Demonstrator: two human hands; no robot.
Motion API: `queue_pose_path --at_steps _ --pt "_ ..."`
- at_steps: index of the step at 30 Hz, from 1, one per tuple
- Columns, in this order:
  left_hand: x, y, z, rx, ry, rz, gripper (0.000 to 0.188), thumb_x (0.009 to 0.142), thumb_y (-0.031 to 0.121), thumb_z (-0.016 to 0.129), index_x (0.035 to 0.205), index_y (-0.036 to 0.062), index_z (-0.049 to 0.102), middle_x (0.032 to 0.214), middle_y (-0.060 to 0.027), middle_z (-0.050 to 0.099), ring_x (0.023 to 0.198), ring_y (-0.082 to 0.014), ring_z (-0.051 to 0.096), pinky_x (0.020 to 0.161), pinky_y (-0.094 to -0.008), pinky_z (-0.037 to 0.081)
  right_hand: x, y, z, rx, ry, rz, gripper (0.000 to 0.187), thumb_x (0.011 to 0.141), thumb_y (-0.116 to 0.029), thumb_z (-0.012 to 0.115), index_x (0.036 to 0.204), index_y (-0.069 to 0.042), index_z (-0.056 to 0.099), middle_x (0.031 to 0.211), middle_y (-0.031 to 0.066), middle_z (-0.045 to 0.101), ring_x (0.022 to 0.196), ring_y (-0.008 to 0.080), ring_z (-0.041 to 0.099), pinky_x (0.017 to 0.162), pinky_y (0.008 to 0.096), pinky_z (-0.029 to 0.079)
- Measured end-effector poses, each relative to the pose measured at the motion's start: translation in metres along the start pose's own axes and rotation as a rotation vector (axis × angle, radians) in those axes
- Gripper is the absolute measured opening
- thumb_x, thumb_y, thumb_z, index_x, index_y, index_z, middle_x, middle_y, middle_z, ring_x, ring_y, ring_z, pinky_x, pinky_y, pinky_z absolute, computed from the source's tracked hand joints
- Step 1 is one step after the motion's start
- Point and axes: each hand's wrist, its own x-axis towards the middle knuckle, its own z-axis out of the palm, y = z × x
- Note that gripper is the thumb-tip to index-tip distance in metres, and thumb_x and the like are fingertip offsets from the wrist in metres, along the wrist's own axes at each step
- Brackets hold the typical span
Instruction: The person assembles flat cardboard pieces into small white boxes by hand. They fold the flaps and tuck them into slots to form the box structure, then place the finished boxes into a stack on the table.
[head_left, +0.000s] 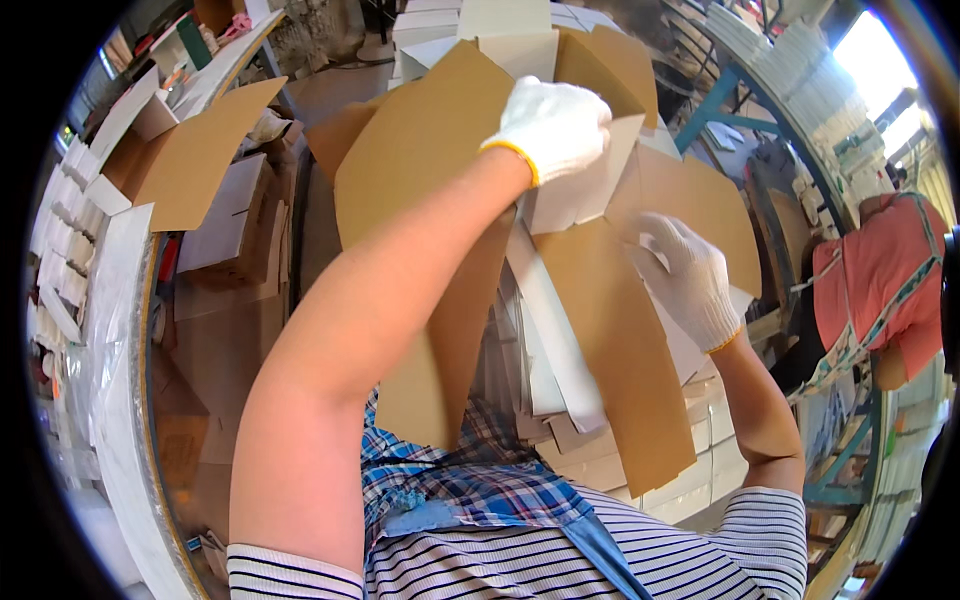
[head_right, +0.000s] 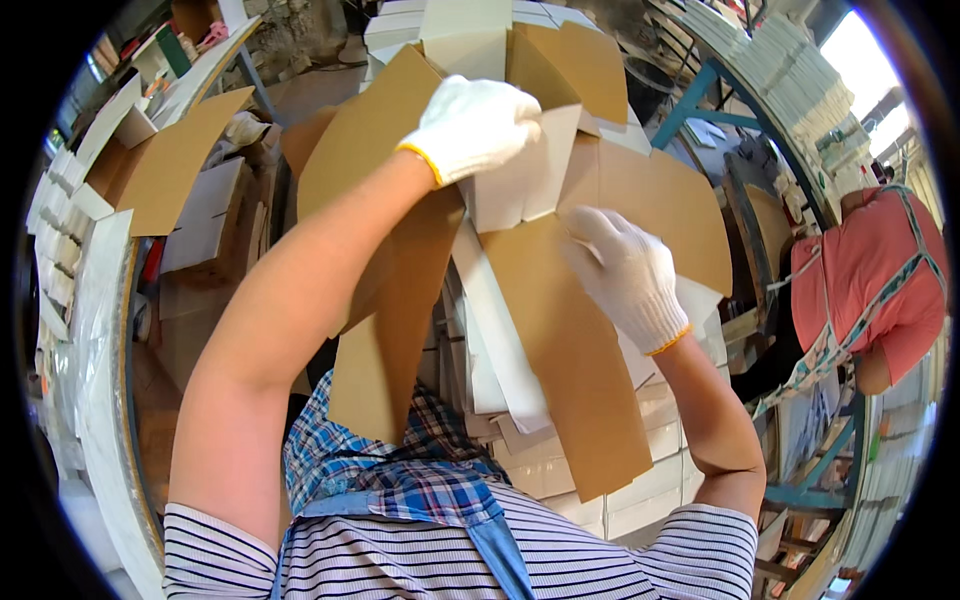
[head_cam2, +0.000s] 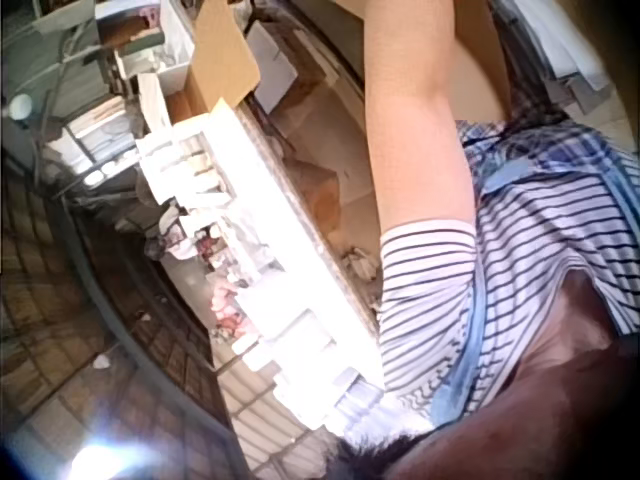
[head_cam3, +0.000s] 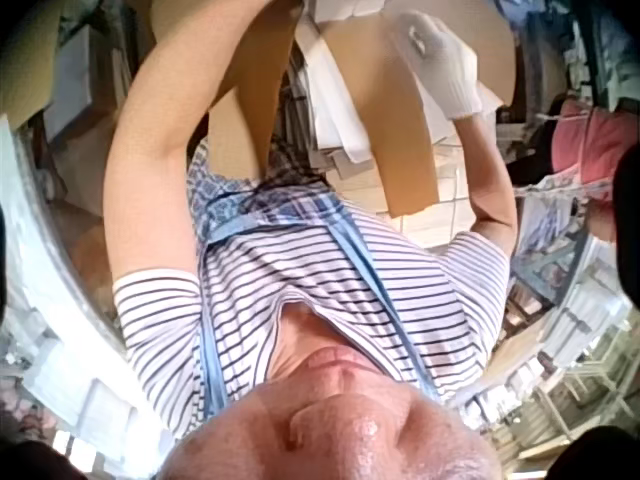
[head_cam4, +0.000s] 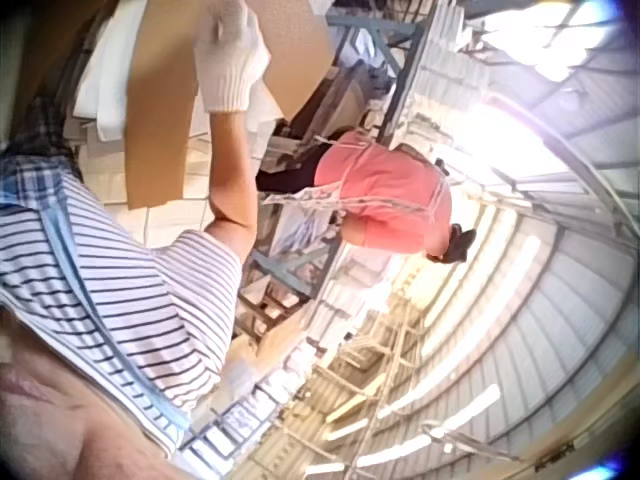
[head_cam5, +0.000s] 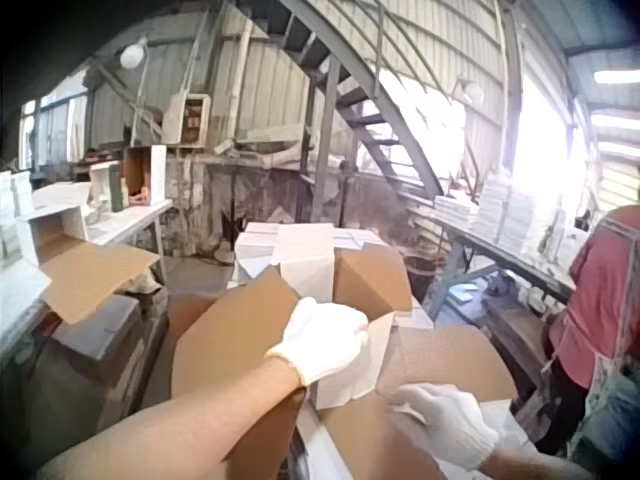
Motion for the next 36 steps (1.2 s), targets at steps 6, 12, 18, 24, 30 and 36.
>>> queue_pose_path --at_steps 6,12,18,24,30,36 --pt "0.008 -0.001 0.000 -0.033 0.012 0.022 0.027 0.090 0.031 0.056 0.094 0.0130 0.076 0.087 -0.0124 0.073 0.086 -0.0344 0.068 0.083 -0.0454 0.052 -0.092 0.042 0.000 0.661 -0.509 0.668 0.040 0.103 -0.029 0.061 0.132 -0.001 0.064 0.122 0.0074 0.071 0.110 0.0178 0.067 0.093 0.0320 0.052" --pt "0.007 -0.002 -0.012 0.027 -0.045 0.024 0.026 0.085 0.024 0.055 0.091 0.0097 0.075 0.090 -0.0172 0.072 0.085 -0.0381 0.068 0.077 -0.0484 0.054 -0.116 0.034 -0.018 1.309 -0.467 0.886 0.049 0.102 -0.027 0.062 0.142 0.001 0.056 0.124 0.0051 0.068 0.116 0.0170 0.062 0.096 0.0308 0.051" --pt "-0.002 0.016 -0.023 -0.023 -0.113 0.007 0.025 0.085 0.025 0.059 0.094 0.0089 0.076 0.095 -0.0176 0.074 0.092 -0.0394 0.069 0.083 -0.0480 0.054 -0.071 0.037 -0.042 1.541 -0.061 0.746 0.044 0.099 -0.023 0.065 0.135 0.002 0.058 0.131 0.0107 0.064 0.118 0.0196 0.060 0.102 0.0326 0.048" --pt "0.006 0.007 -0.017 -0.016 -0.135 0.099 0.023 0.083 0.024 0.063 0.095 0.0152 0.080 0.102 -0.0155 0.075 0.095 -0.0373 0.071 0.084 -0.0463 0.056 0.029 0.031 -0.054 0.516 0.101 0.083 0.036 0.094 -0.022 0.070 0.118 0.005 0.067 0.111 0.0053 0.063 0.101 0.0137 0.056 0.093 0.0281 0.045" --pt "0.008 -0.064 0.006 -0.320 -0.102 0.288 0.031 0.093 0.014 0.066 0.123 0.0064 0.069 0.119 -0.0114 0.072 0.104 -0.0224 0.066 0.084 -0.0348 0.055 0.116 -0.001 -0.033 0.641 -0.093 0.123 0.045 0.098 -0.035 0.068 0.111 0.008 0.067 0.094 0.0081 0.067 0.089 0.0144 0.057 0.083 0.0314 0.047" --pt "-0.003 -0.004 -0.044 -1.433 0.032 -0.367 0.028 0.099 0.025 0.060 0.113 0.0023 0.071 0.110 -0.0085 0.071 0.096 -0.0165 0.064 0.084 -0.0306 0.052 0.124 0.023 -0.042 0.248 -0.116 0.318 0.063 0.098 -0.054 0.061 0.094 0.009 0.066 0.079 0.0158 0.063 0.075 0.0193 0.052 0.075 0.0345 0.048"
